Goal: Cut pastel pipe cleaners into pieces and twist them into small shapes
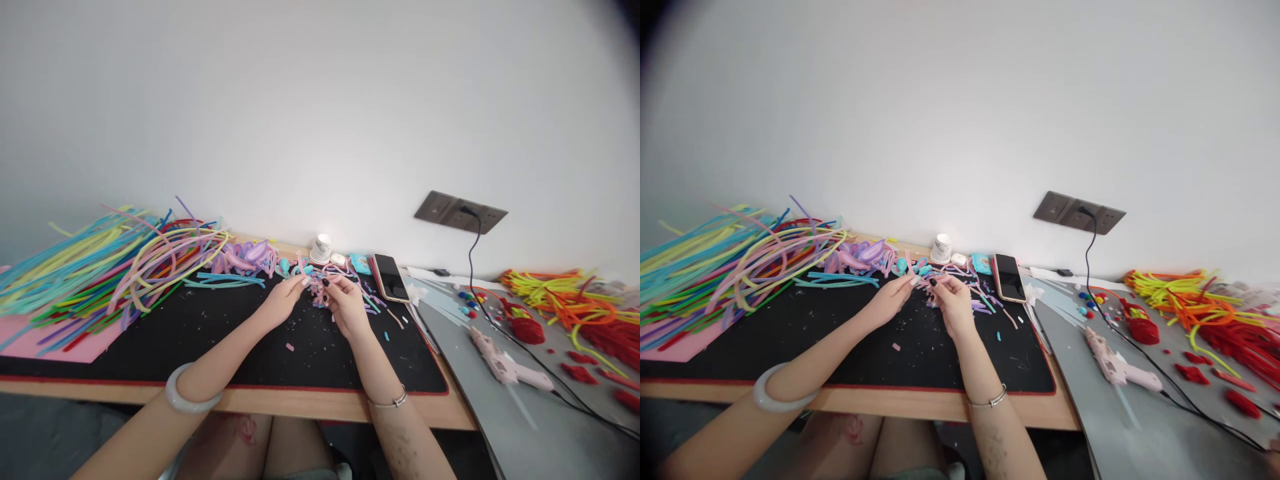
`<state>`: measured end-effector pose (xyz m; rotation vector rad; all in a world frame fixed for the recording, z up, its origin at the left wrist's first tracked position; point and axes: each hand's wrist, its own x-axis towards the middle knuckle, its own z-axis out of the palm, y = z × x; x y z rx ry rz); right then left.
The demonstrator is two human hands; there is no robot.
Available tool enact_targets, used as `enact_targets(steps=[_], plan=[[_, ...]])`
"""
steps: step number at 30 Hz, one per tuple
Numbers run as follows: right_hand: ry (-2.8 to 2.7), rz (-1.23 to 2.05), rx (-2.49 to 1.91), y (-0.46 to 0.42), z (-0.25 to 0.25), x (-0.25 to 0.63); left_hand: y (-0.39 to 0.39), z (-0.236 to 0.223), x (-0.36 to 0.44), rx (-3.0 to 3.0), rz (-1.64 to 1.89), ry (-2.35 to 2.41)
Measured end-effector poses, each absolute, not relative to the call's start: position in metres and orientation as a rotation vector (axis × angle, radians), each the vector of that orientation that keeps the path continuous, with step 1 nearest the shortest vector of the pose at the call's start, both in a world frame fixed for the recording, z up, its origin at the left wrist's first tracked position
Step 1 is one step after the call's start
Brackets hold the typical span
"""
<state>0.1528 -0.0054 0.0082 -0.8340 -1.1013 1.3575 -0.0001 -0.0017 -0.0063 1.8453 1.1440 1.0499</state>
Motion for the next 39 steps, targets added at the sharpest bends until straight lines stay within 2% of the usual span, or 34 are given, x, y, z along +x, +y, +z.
enact_targets(steps=[11, 24, 34, 39], plan=[[-1.351, 1.131, -1.0, -0.005, 0.008, 0.158, -0.009, 0.0, 0.0, 2.09, 0.732, 0.961], [-1.293, 1.247, -0.976, -0.007, 0.016, 0.16, -0.008, -0.003, -0.001, 2.107, 0.679, 0.93], [-1.307, 1.007, -0.962, -0.002, 0.011, 0.165, -0.011, 0.001, -0.001, 2.103, 0.664, 0.885], [-1.336, 1.068, -0.972, -0.002, 0.015, 0.165, -0.01, 0.001, -0.001, 2.091, 0.662, 0.893]])
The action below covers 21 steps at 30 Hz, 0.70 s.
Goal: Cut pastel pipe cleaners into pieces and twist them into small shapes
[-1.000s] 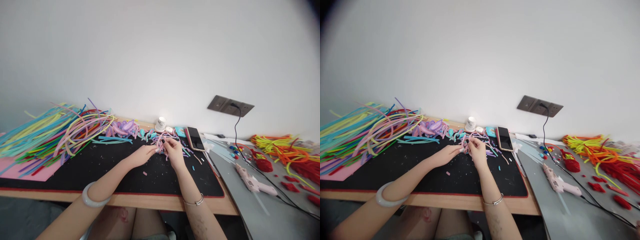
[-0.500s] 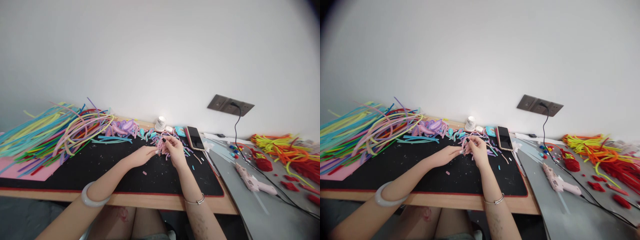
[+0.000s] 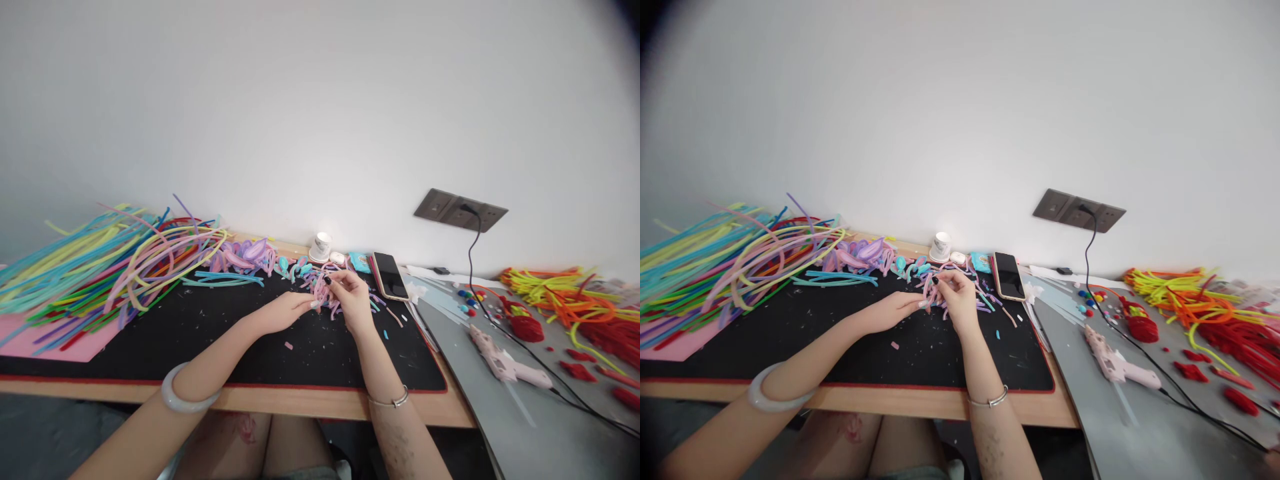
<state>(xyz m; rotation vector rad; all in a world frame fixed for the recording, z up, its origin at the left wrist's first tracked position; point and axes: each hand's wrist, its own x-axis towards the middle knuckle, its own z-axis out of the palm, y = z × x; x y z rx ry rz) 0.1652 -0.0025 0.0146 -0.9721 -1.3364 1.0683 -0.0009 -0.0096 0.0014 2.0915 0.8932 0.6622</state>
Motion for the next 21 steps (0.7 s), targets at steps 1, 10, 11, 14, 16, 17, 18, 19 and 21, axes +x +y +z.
enact_targets(steps=[1, 10, 11, 14, 16, 17, 18, 19, 21], plan=[[-1.354, 1.095, -0.973, -0.0024, 0.0149, 0.1653, -0.0097, 0.0013, -0.0008, 2.095, 0.662, 0.893], [-1.463, 1.136, -1.036, -0.0038, 0.0127, 0.1665, -0.0109, 0.0, -0.0014, 2.176, 0.624, 0.846], [-1.466, 1.121, -1.034, -0.0042, 0.0131, 0.1663, -0.0109, -0.0001, -0.0015, 2.177, 0.62, 0.836], [-1.463, 1.079, -1.032, -0.0047, 0.0146, 0.1656, -0.0106, -0.0005, -0.0014, 2.174, 0.621, 0.812], [-1.453, 1.058, -1.036, -0.0048, 0.0152, 0.1653, -0.0106, -0.0004, -0.0013, 2.163, 0.622, 0.817], [-1.448, 1.052, -1.04, -0.0048, 0.0153, 0.1652, -0.0106, -0.0002, -0.0012, 2.156, 0.618, 0.825], [-1.447, 1.049, -1.044, -0.0047, 0.0154, 0.1653, -0.0107, 0.0002, -0.0011, 2.151, 0.612, 0.831], [-1.451, 1.05, -1.047, -0.0047, 0.0154, 0.1654, -0.0109, 0.0007, -0.001, 2.149, 0.605, 0.834], [-1.476, 1.062, -1.055, -0.0045, 0.0155, 0.1656, -0.0115, 0.0017, -0.0009, 2.151, 0.593, 0.839]])
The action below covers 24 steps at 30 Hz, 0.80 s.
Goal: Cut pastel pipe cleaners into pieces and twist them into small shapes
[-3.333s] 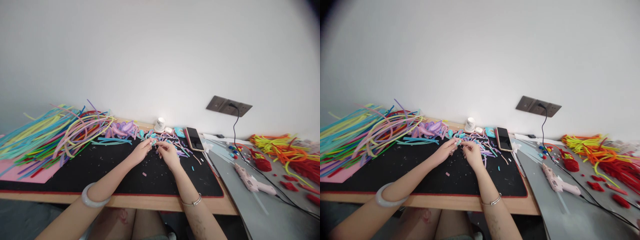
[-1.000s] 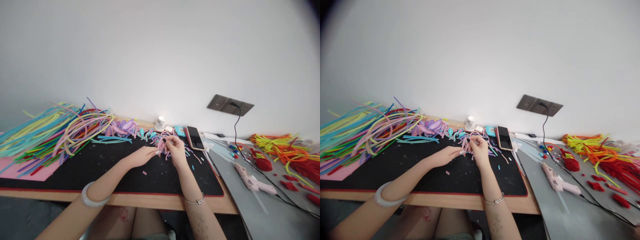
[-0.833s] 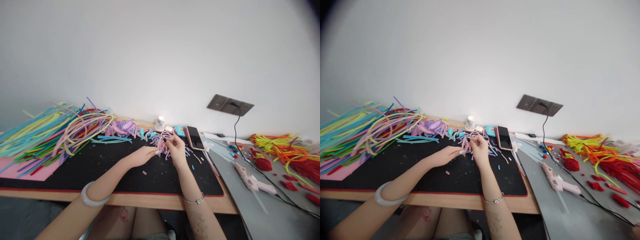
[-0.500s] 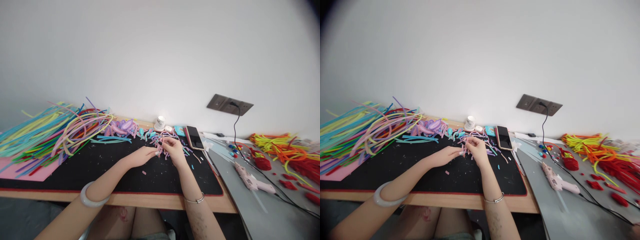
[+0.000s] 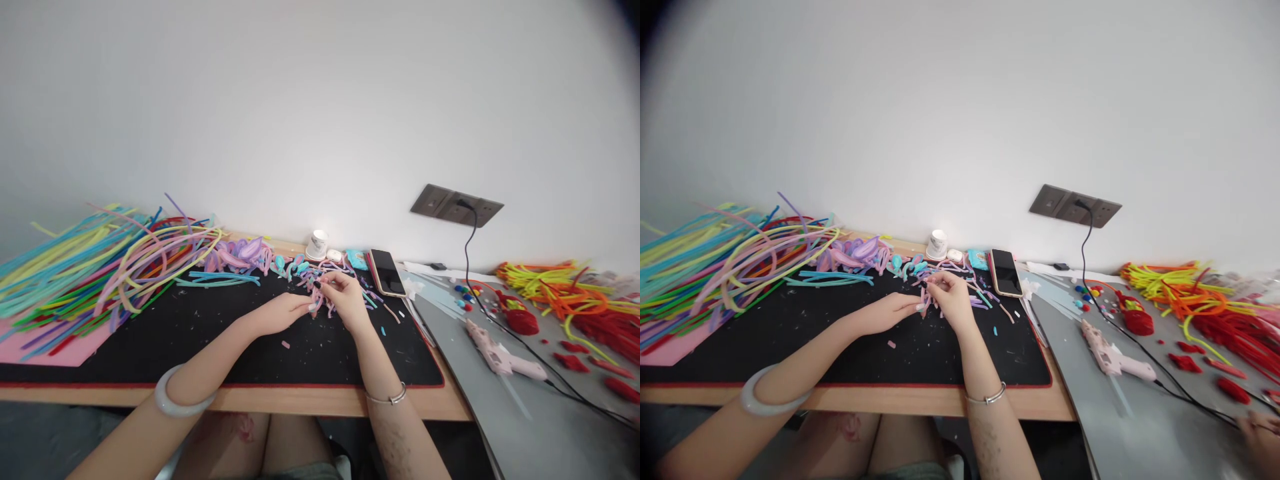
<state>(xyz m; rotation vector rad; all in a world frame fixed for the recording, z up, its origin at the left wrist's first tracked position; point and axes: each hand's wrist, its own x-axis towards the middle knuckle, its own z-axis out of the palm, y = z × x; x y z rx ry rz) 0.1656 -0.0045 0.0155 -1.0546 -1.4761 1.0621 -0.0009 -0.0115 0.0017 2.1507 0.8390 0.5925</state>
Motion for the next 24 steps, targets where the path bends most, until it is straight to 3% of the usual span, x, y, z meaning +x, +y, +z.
enact_targets(steps=[13, 24], plan=[[-1.581, 0.979, -1.03, -0.0043, 0.0157, 0.1658, -0.015, 0.0035, -0.0001, 2.193, 0.58, 0.852], [-1.28, 1.05, -1.012, -0.0011, 0.018, 0.1709, -0.0131, 0.0007, -0.0004, 2.193, 0.679, 1.0]])
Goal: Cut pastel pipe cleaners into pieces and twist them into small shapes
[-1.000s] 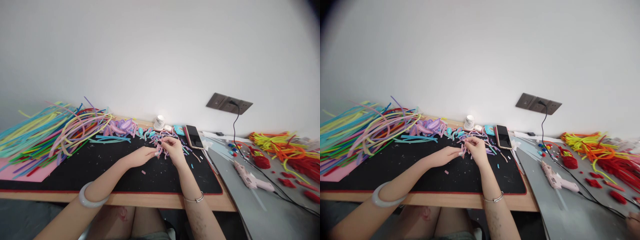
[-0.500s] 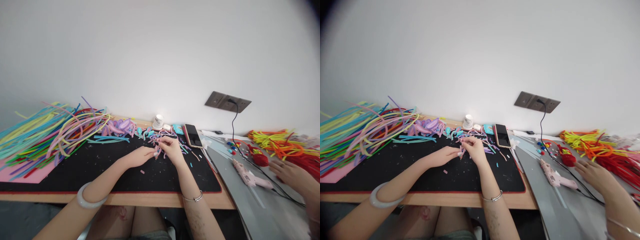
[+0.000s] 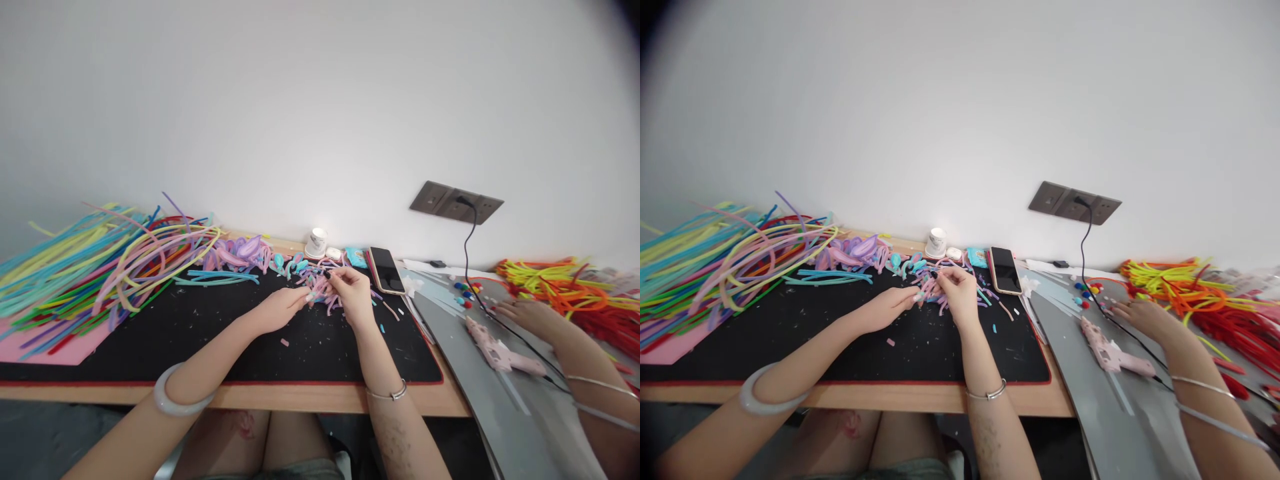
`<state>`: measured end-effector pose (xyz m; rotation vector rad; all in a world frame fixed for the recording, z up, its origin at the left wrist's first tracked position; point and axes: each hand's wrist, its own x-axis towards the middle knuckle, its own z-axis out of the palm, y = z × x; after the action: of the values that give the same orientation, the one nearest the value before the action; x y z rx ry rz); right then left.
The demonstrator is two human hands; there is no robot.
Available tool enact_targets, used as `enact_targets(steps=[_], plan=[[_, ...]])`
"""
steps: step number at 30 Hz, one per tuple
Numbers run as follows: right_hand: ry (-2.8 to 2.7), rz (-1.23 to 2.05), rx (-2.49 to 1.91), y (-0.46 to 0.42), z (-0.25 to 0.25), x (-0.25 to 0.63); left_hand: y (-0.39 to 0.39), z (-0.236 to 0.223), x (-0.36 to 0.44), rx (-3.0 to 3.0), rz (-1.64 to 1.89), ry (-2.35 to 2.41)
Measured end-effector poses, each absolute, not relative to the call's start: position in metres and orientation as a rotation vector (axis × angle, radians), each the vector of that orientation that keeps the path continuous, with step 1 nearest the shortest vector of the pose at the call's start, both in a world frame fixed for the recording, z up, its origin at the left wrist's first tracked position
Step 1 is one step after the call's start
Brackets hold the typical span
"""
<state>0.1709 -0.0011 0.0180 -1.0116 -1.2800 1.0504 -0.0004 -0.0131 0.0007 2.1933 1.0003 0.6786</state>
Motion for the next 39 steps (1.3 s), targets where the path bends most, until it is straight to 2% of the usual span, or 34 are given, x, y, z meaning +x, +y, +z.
enact_targets(steps=[14, 26, 39], plan=[[-1.164, 1.116, -0.918, -0.0023, 0.0172, 0.1684, -0.0094, -0.005, 0.0023, 2.306, 0.896, 0.907], [-1.161, 1.064, -0.97, -0.0019, 0.0148, 0.1672, -0.0095, 0.0008, 0.0053, 2.21, 0.997, 1.163], [-1.271, 0.974, -1.006, 0.0003, 0.0133, 0.1708, -0.0045, -0.0002, -0.0041, 2.461, 0.922, 1.213]])
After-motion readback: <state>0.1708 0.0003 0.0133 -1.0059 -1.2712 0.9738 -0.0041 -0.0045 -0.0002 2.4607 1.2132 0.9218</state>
